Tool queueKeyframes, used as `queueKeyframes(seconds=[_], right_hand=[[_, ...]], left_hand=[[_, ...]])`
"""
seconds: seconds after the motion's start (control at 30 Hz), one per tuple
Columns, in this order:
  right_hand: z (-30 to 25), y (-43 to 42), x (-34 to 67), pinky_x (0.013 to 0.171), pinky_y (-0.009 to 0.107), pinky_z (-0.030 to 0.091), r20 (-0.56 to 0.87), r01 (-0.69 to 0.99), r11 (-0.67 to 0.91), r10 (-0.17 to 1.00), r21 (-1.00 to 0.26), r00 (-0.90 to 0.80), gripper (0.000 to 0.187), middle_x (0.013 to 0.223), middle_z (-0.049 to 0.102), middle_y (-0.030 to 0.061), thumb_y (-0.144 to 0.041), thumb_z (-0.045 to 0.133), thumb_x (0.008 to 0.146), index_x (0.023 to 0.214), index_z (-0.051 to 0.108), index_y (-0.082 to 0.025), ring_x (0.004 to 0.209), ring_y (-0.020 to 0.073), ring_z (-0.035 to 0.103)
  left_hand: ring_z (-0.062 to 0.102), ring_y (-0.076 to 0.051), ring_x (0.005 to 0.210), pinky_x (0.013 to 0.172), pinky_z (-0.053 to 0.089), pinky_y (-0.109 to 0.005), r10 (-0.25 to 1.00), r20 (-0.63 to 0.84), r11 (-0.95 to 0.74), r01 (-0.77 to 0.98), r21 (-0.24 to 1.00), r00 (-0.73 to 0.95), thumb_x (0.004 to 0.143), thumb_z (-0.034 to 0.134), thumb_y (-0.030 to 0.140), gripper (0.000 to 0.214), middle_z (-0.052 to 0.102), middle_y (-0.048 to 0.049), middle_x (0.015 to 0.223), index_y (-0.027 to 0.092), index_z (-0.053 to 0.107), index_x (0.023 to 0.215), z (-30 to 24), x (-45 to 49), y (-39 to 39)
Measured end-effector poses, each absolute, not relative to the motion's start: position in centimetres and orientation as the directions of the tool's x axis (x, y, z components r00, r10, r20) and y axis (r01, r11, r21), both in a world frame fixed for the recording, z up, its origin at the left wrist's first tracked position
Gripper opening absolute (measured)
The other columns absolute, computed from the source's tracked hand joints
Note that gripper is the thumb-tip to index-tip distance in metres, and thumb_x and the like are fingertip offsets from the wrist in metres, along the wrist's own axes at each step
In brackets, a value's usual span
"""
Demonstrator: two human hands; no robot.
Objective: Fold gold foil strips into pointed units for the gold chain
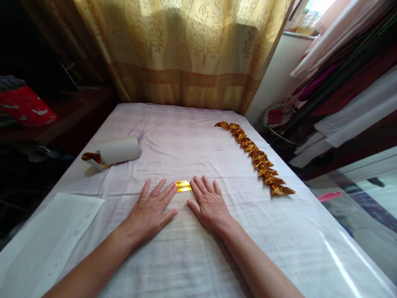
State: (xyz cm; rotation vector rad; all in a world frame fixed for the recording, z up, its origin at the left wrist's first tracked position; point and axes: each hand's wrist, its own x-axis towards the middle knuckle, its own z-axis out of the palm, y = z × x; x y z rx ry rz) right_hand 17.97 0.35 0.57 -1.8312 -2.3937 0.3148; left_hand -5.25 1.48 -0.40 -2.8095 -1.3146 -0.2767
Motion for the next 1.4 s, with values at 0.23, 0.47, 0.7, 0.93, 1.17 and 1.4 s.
queueKeyframes(seconds=[0.23,0.47,0.7,0.93,1.17,1.4], right_hand=[[0.6,0.3,17.8,0.120,0.059,0.013,-0.039,0.939,0.236,0.967,-0.251,-0.253,0.059,0.161,0.028,0.0049,-0.048,0.043,0.100,0.153,0.037,-0.024,0.151,0.0308,0.019],[0.9,0.0,18.0,0.118,0.056,0.020,0.072,0.915,0.242,0.970,-0.322,-0.232,0.052,0.156,0.040,0.0126,-0.039,0.051,0.096,0.144,0.049,-0.019,0.147,0.0309,0.030],[0.0,0.1,18.7,0.114,0.052,0.029,0.259,0.844,0.289,0.948,-0.452,-0.185,0.024,0.141,0.057,0.0113,-0.028,0.057,0.092,0.113,0.066,-0.022,0.137,0.0283,0.044],[0.2,0.3,18.4,0.098,0.039,0.040,0.489,0.811,0.456,0.836,-0.366,-0.249,0.012,0.122,0.068,0.0066,-0.022,0.061,0.091,0.091,0.072,-0.024,0.115,0.0242,0.056],[0.5,0.2,17.8,0.070,0.031,0.036,0.485,0.847,0.475,0.814,-0.239,-0.319,0.013,0.078,0.067,0.0014,-0.022,0.060,0.094,0.087,0.071,-0.023,0.072,0.0161,0.055],[0.9,0.1,17.6,0.072,0.032,0.038,0.509,0.784,0.566,0.767,-0.253,-0.389,0.018,0.083,0.068,0.0021,-0.027,0.054,0.098,0.094,0.072,-0.024,0.078,0.0165,0.057]], left_hand=[[0.046,-0.030,0.136,0.119,0.011,-0.058,0.783,0.271,-0.598,0.797,0.084,0.560,0.100,0.042,0.044,0.044,0.063,-0.0055,0.137,0.023,0.058,0.135,0.8,-5.3,1.2],[0.064,-0.025,0.100,0.108,0.036,-0.052,0.836,0.373,-0.503,0.832,0.232,0.402,0.096,0.051,0.032,0.021,0.072,-0.0078,0.105,0.020,0.067,0.102,0.9,-2.7,2.5],[0.062,-0.025,0.097,0.103,0.040,-0.051,0.792,0.451,-0.556,0.791,0.255,0.412,0.097,0.052,0.030,0.022,0.072,-0.0076,0.102,0.020,0.064,0.111,0.3,-3.1,2.6],[0.059,-0.022,0.090,0.080,0.049,-0.037,0.715,0.545,-0.634,0.735,0.241,0.437,0.097,0.053,0.025,0.018,0.066,-0.0056,0.094,0.024,0.071,0.101,0.7,-3.5,2.9],[0.063,-0.015,0.090,0.078,0.054,-0.025,0.655,0.550,-0.733,0.612,0.296,0.518,0.097,0.054,0.022,0.031,0.065,-0.0055,0.101,0.021,0.062,0.127,0.6,-2.7,2.1],[0.066,-0.017,0.095,0.083,0.058,-0.028,0.669,0.553,-0.723,0.606,0.331,0.496,0.098,0.054,0.028,0.019,0.068,-0.0056,0.103,0.022,0.070,0.105,0.9,-2.8,2.0]])
